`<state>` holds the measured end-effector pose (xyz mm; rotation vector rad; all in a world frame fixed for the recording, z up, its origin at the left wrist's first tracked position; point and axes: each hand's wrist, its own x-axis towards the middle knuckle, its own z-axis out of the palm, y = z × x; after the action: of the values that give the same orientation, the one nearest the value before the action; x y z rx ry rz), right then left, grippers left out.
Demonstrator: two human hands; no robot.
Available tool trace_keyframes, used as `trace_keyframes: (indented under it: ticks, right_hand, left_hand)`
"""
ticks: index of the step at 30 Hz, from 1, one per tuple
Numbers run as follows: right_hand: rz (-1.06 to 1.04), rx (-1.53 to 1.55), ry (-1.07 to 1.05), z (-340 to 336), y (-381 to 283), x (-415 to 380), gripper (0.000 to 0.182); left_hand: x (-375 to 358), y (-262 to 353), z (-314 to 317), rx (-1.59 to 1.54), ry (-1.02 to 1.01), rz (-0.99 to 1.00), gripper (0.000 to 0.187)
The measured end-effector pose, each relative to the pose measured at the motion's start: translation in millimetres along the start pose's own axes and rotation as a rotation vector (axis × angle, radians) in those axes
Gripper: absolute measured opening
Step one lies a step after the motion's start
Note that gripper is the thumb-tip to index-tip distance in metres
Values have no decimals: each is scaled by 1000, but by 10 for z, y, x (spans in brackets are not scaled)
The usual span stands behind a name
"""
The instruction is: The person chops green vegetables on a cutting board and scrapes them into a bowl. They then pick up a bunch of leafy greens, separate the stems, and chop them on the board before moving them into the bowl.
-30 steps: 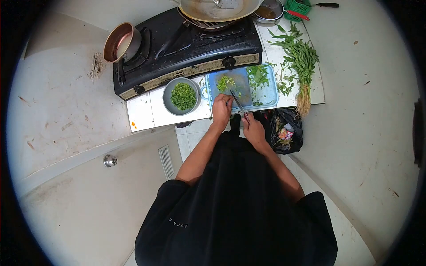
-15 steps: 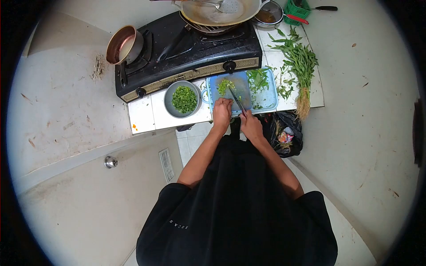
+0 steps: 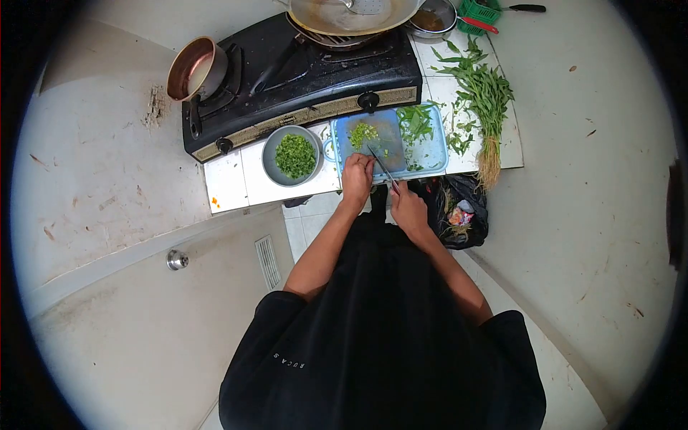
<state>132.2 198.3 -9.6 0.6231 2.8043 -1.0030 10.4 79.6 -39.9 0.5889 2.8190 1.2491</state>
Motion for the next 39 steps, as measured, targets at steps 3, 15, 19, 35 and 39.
trace_keyframes:
  ticks: [3, 15, 19, 35, 39]
  right_hand:
    - [54, -75, -53, 9, -74, 44, 27]
    - [80, 16, -18, 58, -34, 105, 26]
    - [57, 21, -41, 57, -4, 25, 33]
    - [71, -66, -49, 114, -131, 129, 23]
    - [30, -70, 18, 134, -196, 253, 23]
  left_hand:
    - [0, 24, -17, -6, -14, 2, 13]
    - [-46, -13, -10, -25, 48, -16, 13]
    - [-40, -12, 2, -41, 52, -23, 12]
    - [-8, -14, 7, -35, 16, -57, 11]
    - [-9, -25, -8, -20, -2, -46, 12]
